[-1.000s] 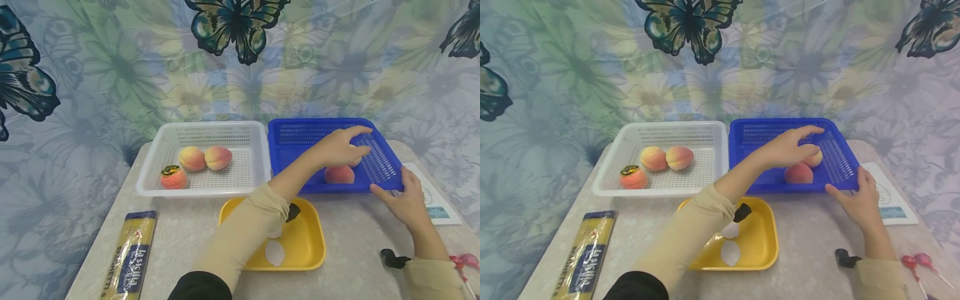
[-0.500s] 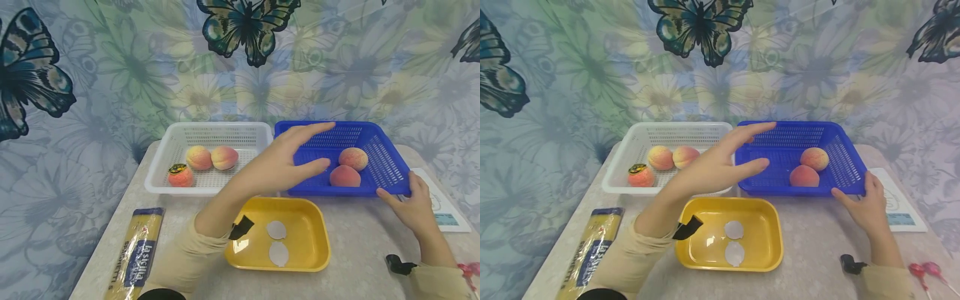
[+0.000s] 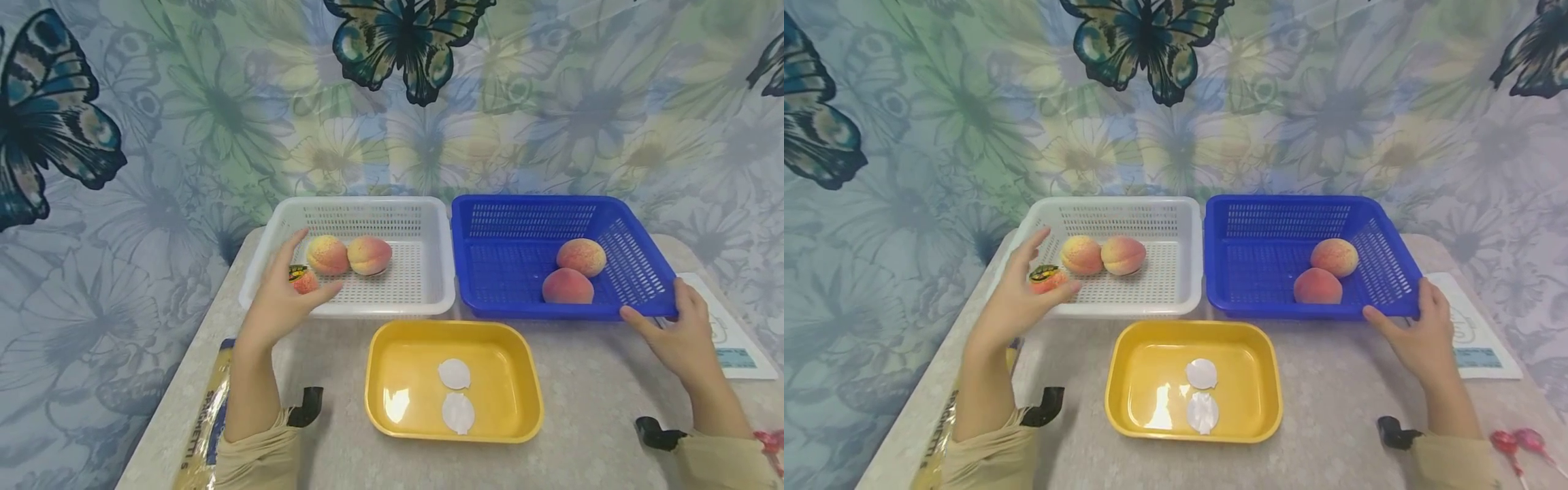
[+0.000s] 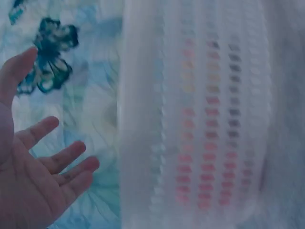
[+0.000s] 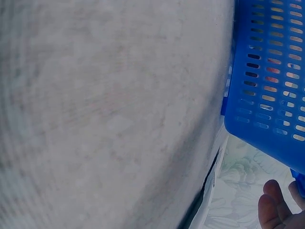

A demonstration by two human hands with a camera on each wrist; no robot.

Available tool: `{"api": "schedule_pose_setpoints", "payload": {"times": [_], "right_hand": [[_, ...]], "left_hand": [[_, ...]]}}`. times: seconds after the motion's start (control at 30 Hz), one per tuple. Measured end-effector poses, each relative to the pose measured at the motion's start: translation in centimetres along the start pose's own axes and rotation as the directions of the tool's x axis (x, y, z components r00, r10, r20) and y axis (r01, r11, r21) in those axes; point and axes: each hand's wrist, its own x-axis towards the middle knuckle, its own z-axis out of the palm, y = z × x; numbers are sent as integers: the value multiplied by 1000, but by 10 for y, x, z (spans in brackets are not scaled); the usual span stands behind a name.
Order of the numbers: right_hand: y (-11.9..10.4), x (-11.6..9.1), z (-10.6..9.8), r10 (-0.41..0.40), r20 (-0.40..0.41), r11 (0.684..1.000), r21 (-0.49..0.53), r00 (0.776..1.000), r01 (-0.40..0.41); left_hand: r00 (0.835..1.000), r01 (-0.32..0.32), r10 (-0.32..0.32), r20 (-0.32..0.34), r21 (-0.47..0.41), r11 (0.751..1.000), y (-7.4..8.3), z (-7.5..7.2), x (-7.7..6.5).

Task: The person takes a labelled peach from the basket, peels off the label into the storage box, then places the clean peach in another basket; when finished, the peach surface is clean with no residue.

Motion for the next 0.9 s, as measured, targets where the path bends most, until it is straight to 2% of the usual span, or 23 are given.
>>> {"api": "schedule_pose_setpoints", "payload": {"times": [0.1, 0.2, 0.4, 0.53, 0.63, 0.7, 0.8, 0.9], "right_hand": [[-1, 0, 0, 4, -7, 1000, -9, 1000, -4], [0, -1, -1, 10, -11, 1000, -16, 1000, -10], [-1, -3, 0, 9, -30, 998, -68, 1000, -11], [-7, -5, -1, -40, -101, 988, -152, 994, 24], [-19, -7, -2, -112, -155, 981, -176, 982, 84], [-32, -8, -1, -171, -173, 978, -152, 970, 146], [-60, -11, 6, -261, -170, 965, -69, 950, 252], [-98, -15, 20, -350, -149, 931, 49, 925, 361]], "left_hand": [[998, 54, -47, -51, 135, 989, -19, -11, -4], [994, 104, -92, -62, 218, 970, -31, -18, -7], [979, 201, -190, -68, 259, 945, -42, -24, -9], [971, 240, -227, -79, 282, 929, -47, -26, -8], [968, 251, -241, -71, 282, 926, -51, -27, -8], [967, 255, -250, -55, 274, 927, -54, -28, -8], [967, 253, -254, -32, 265, 931, -57, -28, -8], [969, 244, -248, -17, 260, 934, -58, -29, -8]]}}
